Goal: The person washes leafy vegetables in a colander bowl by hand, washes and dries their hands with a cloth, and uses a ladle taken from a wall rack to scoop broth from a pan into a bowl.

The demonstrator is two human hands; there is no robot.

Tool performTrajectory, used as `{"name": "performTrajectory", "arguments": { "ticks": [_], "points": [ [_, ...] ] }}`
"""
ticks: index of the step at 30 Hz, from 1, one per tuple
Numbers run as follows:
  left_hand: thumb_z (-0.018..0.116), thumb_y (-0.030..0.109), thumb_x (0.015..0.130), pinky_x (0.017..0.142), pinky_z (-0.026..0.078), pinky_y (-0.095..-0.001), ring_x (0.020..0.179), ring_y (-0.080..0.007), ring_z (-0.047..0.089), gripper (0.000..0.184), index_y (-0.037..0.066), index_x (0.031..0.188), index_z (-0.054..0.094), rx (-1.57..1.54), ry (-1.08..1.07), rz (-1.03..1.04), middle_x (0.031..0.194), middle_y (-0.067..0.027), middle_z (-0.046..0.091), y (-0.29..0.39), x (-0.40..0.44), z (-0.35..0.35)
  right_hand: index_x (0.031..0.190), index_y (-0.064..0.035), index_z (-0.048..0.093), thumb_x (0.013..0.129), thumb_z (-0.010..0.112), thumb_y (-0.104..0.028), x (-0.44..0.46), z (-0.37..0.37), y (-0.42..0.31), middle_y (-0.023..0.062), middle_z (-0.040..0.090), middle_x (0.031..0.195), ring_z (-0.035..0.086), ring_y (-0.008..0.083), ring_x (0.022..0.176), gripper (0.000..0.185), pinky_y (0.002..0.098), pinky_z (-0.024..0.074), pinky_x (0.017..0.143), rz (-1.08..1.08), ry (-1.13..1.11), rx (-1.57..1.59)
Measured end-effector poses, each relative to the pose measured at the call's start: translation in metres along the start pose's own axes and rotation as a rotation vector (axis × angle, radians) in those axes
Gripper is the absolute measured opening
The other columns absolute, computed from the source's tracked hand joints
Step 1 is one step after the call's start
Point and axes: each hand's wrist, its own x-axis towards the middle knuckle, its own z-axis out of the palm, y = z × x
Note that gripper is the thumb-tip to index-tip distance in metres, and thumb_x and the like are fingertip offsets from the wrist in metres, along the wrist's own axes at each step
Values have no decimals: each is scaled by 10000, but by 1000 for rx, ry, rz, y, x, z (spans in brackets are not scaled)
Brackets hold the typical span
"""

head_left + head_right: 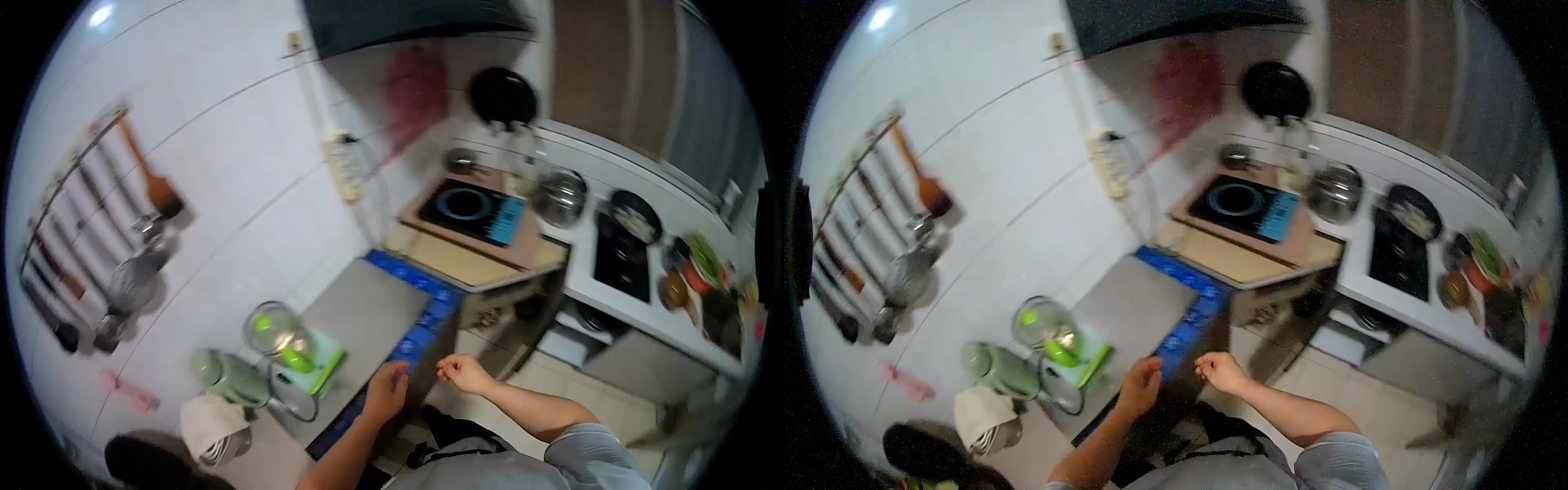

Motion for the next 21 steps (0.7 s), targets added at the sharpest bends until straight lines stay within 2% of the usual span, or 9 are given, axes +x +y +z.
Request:
{"name": "performTrajectory", "arguments": {
  "ticks": [3,4,8,14,17,21],
  "points": [
    [549,90,852,780,481,-330,889,-283,605,217,-10,1036,606,-81,-319,-24,989,-169,606,13,-24,77,1031,68,583,931,480,-97,-84,-39,42,91,652,846,623,144,785,219,267,508,714,186,108,8],
    [552,58,866,797,492,-328,924,-219,617,236,-2,1092,583,-112,-425,-10,1026,-150,608,13,-32,101,1040,69,579,930,478,-95,-110,-50,51,91,652,853,624,146,785,222,269,510,717,222,169,71],
    [529,105,891,829,485,-313,952,-212,617,270,7,1138,578,-65,-730,1,1064,-140,615,34,-51,180,1044,53,580,924,473,-82,-193,-91,93,88,653,871,622,132,766,210,258,512,697,286,385,210],
    [550,128,861,830,479,-339,955,-250,616,268,6,1095,597,-23,-908,-74,1092,-150,621,61,-69,290,1017,58,582,920,493,-76,-291,-131,148,93,654,860,606,114,704,188,241,501,650,346,629,387],
    [544,130,864,832,479,-343,949,-257,614,271,2,1098,594,107,-1011,30,1103,-155,619,107,-73,350,1026,73,585,911,487,-56,-342,-174,166,113,653,857,600,137,701,199,260,503,669,338,688,406],
    [537,135,869,833,479,-358,949,-279,609,273,-2,1098,593,14,-1097,60,1075,-163,624,168,-88,427,1017,71,574,918,495,-64,-407,-232,194,111,646,861,591,122,696,185,250,495,647,333,754,435]
  ]
}}
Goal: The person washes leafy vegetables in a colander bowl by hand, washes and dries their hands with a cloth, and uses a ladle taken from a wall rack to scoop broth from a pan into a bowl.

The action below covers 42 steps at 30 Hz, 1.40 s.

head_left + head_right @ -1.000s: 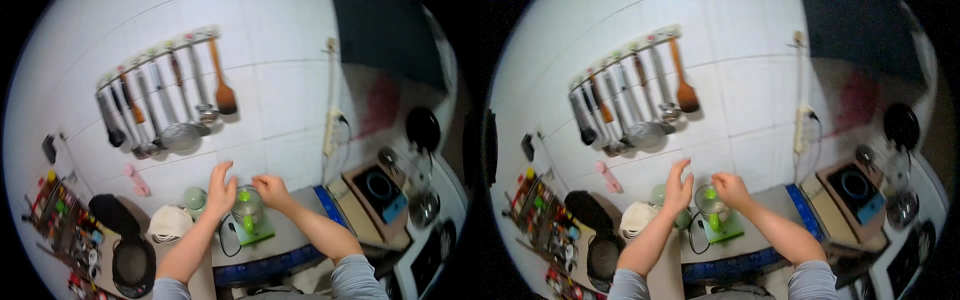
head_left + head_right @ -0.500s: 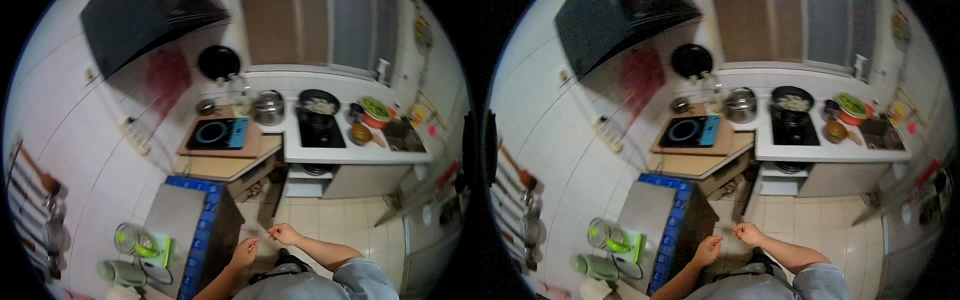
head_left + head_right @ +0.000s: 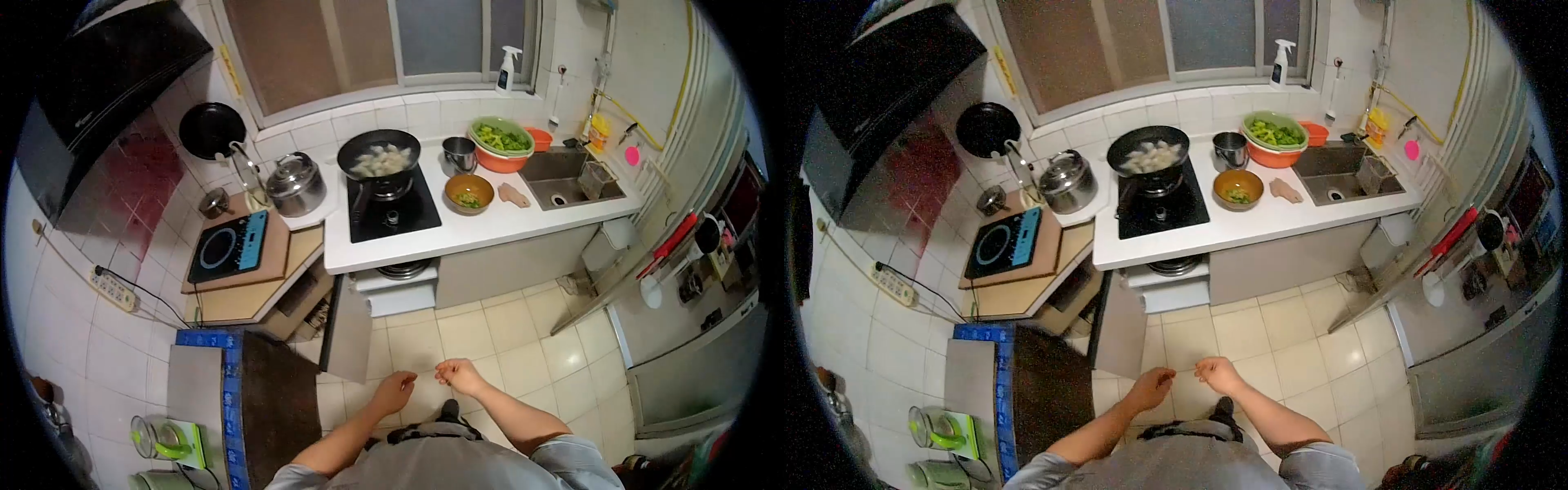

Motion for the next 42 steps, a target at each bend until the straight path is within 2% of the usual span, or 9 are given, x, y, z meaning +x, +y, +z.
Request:
{"name": "performTrajectory", "arguments": {
  "ticks": [9,13,24,27,33,36,39,40,42],
  "points": [
    [524,147,865,815,484,-369,901,-299,618,266,-9,1062,610,139,-183,193,991,-167,644,61,127,56,1007,84,570,897,479,-12,-16,-126,-25,119,628,836,574,142,687,171,262,484,625,76,294,297],
    [502,171,888,863,471,-370,981,-297,605,276,12,1088,607,116,-309,138,1064,-175,625,77,180,71,1011,73,574,896,477,-9,-10,-159,-18,119,632,839,587,143,694,171,258,489,617,121,355,349],
    [527,137,835,795,480,-388,876,-313,618,248,-1,1024,610,36,-257,439,964,-189,636,79,363,76,1009,63,584,908,478,-17,104,-258,-62,82,621,776,561,126,639,166,237,461,577,53,497,252],
    [514,101,824,813,472,-386,918,-318,602,283,2,1078,586,41,-296,309,1055,-194,600,104,400,69,1018,66,586,912,482,-57,138,-276,-74,68,610,756,544,103,626,193,227,450,572,57,521,206],
    [521,72,828,990,379,-407,1170,-362,470,436,-11,1251,457,92,-219,454,1243,-238,488,163,484,78,1096,46,565,897,490,-65,222,-357,-71,92,654,872,587,148,723,240,265,484,683,-160,549,-315],
    [519,58,812,1039,324,-412,1246,-362,391,496,-26,1287,403,79,-247,366,1298,-243,436,194,523,86,1129,58,544,852,484,-9,256,-396,-113,159,643,985,613,238,839,291,318,488,793,-173,619,-539],
    [495,31,791,1080,267,-405,1294,-367,323,584,-54,1337,307,109,-201,321,1369,-255,346,205,567,105,1149,40,546,789,487,38,292,-436,-140,213,585,1125,578,318,993,364,373,445,911,-389,706,-707],
    [490,23,786,1088,255,-403,1304,-367,309,599,-57,1345,292,122,-168,286,1379,-257,333,207,584,111,1173,28,539,754,489,54,300,-446,-156,224,516,1229,489,372,1126,423,406,381,993,-402,647,-644],
    [459,16,779,1112,213,-391,1330,-378,260,626,-74,1362,250,120,-172,191,1403,-273,292,216,622,119,1208,17,517,748,501,51,331,-470,-152,223,494,1258,468,384,1143,461,407,377,997,-443,656,-853]
  ]
}}
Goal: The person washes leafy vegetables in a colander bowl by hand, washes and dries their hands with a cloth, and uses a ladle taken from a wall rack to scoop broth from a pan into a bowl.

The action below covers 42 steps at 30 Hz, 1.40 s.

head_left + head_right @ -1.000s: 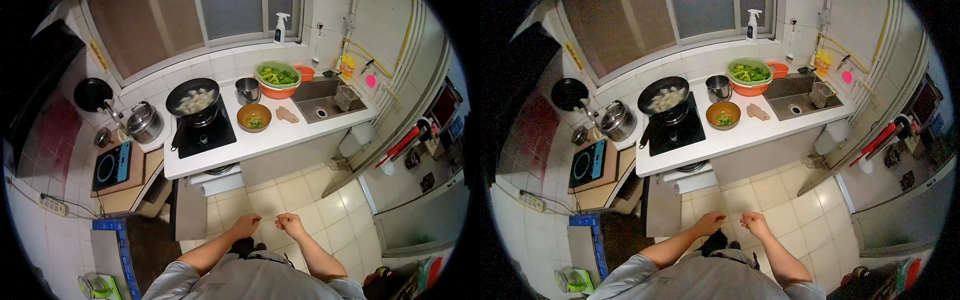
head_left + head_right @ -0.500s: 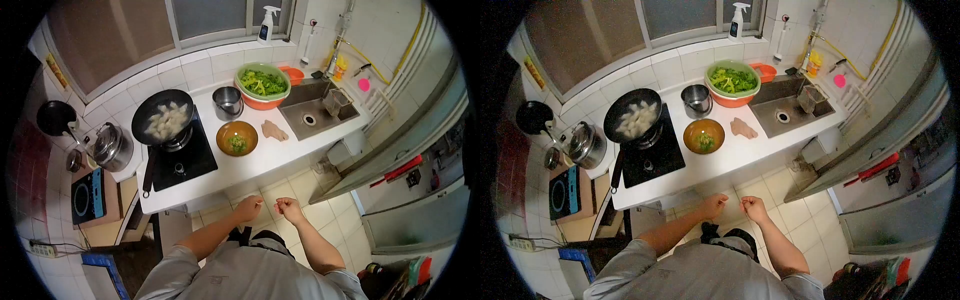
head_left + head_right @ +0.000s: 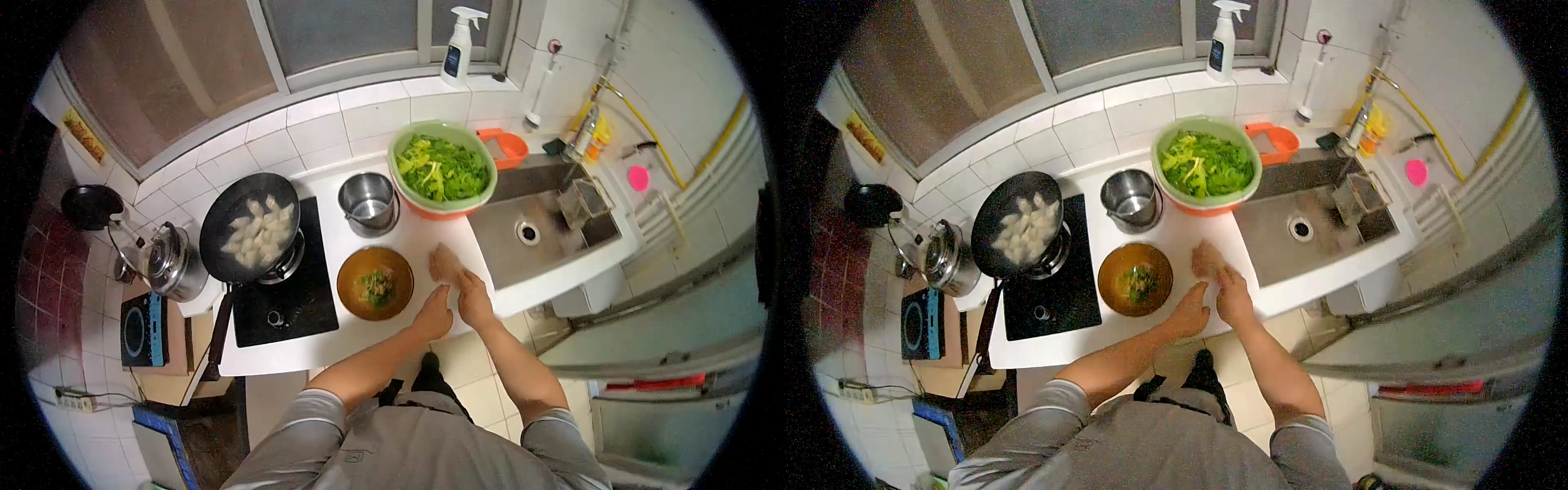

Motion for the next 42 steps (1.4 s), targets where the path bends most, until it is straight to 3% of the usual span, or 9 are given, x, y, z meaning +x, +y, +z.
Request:
{"name": "performTrajectory", "arguments": {
  "ticks": [5,11,13,19,25,33,38,40,42],
  "points": [
    [501,51,774,1070,262,-452,1270,-437,304,657,-79,1365,243,392,434,169,1359,-305,322,-9,76,16,1205,-50,523,788,544,-38,33,16,36,190,569,1098,513,386,1040,418,447,417,920,-100,-168,-94],
    [576,184,775,931,410,-478,1106,-393,484,468,5,1192,461,414,136,-68,1185,-268,458,-22,91,20,1193,-68,534,790,583,-88,47,17,37,201,611,961,594,355,861,407,439,489,749,19,-344,-38],
    [546,200,803,868,442,-483,1045,-392,514,374,13,1123,497,317,167,-138,1138,-261,476,-35,92,40,1078,-14,568,817,606,-170,61,-14,18,171,620,947,597,292,829,306,352,481,750,337,-581,224],
    [520,232,835,801,481,-459,953,-409,559,313,-6,1038,545,336,75,-43,1060,-243,507,-16,102,20,1030,22,554,912,537,-222,42,36,105,96,623,914,604,186,841,271,316,493,722,428,-328,538],
    [597,246,788,820,475,-439,928,-390,595,376,-41,1021,530,31,159,-155,968,-227,579,-1,98,1,1078,1,527,922,520,-235,54,-15,-1,92,590,987,583,183,891,283,295,491,736,676,-185,1179],
    [690,315,686,825,482,-402,920,-334,605,480,-2,1017,549,-39,132,-130,982,-173,613,14,87,0,973,5,571,894,561,-213,59,-5,58,93,627,824,579,175,749,232,282,471,644,301,-226,500],
    [754,361,611,818,491,-373,914,-296,610,538,33,994,569,-145,38,-157,980,-124,631,21,78,-24,897,20,574,881,535,-99,60,-18,34,54,579,767,519,119,675,126,262,436,576,568,-164,612],
    [729,363,664,823,481,-376,885,-299,613,457,38,963,609,180,209,153,942,-135,642,-7,87,-4,919,30,579,870,548,-69,48,-18,46,59,586,778,515,117,650,115,262,431,550,573,-154,586],
    [644,323,770,821,472,-399,868,-319,619,326,45,940,637,-215,93,-220,919,-183,642,-9,94,-3,968,41,578,869,543,-63,28,11,94,68,592,782,526,123,638,148,261,436,542,556,-112,548]
  ]
}}
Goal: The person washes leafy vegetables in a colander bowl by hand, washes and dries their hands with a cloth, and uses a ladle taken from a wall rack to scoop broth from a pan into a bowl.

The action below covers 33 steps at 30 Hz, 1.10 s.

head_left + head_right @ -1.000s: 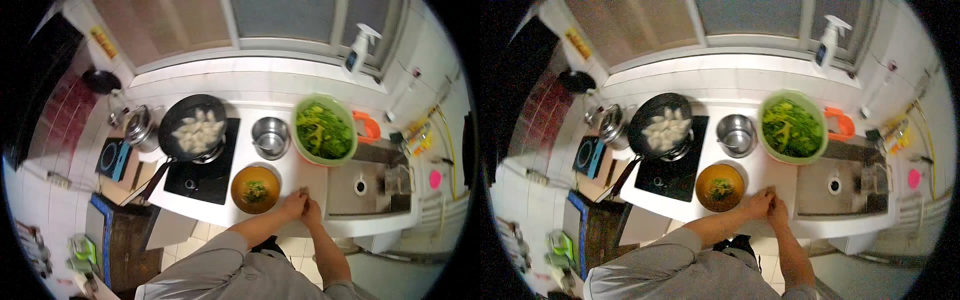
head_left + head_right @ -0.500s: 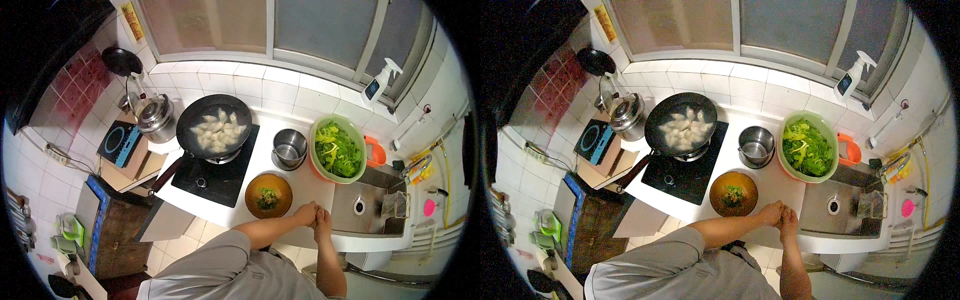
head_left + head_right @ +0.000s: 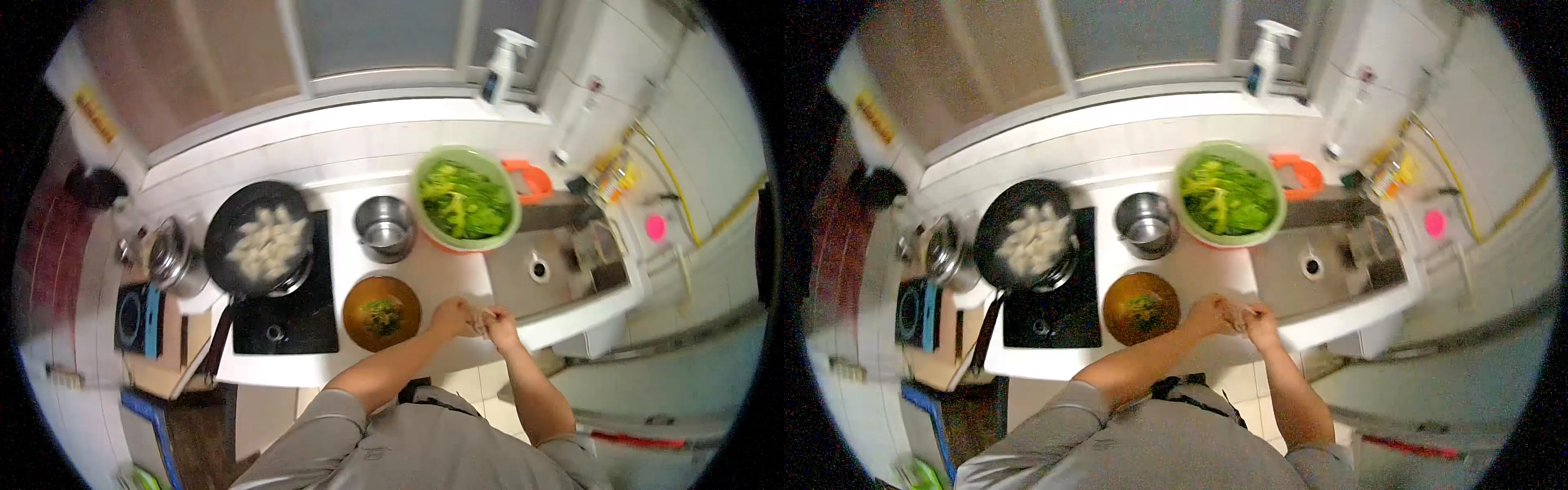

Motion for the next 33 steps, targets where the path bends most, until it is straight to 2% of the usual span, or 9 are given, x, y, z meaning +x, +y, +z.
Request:
{"name": "performTrajectory", "arguments": {
  "ticks": [2,4,9,13,16,21,24,28,33],
  "points": [
    [531,260,853,809,467,-423,865,-339,623,266,41,962,637,44,184,62,913,-218,637,-16,9,24,968,37,583,869,548,-72,-18,-12,-6,68,591,774,527,126,618,150,261,436,534,63,-17,87],
    [462,221,884,808,467,-435,903,-353,618,272,40,992,633,82,159,76,947,-213,640,6,-3,15,954,32,590,870,557,-86,-32,-23,-33,67,592,767,525,127,601,148,261,436,531,116,11,131],
    [482,229,882,801,475,-415,916,-346,615,283,43,1046,620,-8,8,198,963,-204,644,13,9,14,890,28,608,847,585,-141,-37,-65,-51,66,588,692,539,150,593,175,292,456,577,52,133,80],
    [567,221,841,754,482,-405,868,-317,629,274,31,1030,626,-103,-185,243,911,-176,657,40,17,26,924,18,618,847,606,-208,-14,-97,-64,67,612,756,556,138,655,239,283,457,603,36,34,31],
    [612,193,813,710,478,-385,812,-293,633,254,4,980,639,414,-293,270,860,-161,665,108,17,18,932,4,611,831,628,-238,22,-119,-57,55,623,808,571,144,743,262,288,455,657,-31,-89,10],
    [602,163,820,658,468,-339,735,-185,596,194,-16,886,640,7,-208,192,759,-101,644,129,80,62,949,0,591,781,650,-251,55,-201,-62,81,643,837,585,176,788,307,299,453,695,-29,-415,-238],
    [564,183,871,650,480,-319,745,-127,563,207,2,959,612,-262,-222,118,822,-57,621,160,114,86,968,0,573,807,599,-194,90,-249,-33,76,639,817,599,183,745,254,301,466,658,-210,-348,-455],
    [500,241,927,637,493,-302,766,-145,577,253,28,1043,574,-797,-163,-113,913,-58,603,211,140,109,987,-14,572,852,512,-90,135,-298,-1,68,628,780,583,131,619,166,258,458,532,190,-201,219],
    [459,251,944,616,487,-300,708,-177,595,252,43,991,594,-940,-378,-235,844,-63,616,220,174,117,1020,-5,576,877,514,-90,132,-327,-16,52,622,781,572,111,608,177,226,445,511,167,-93,58]
  ]
}}
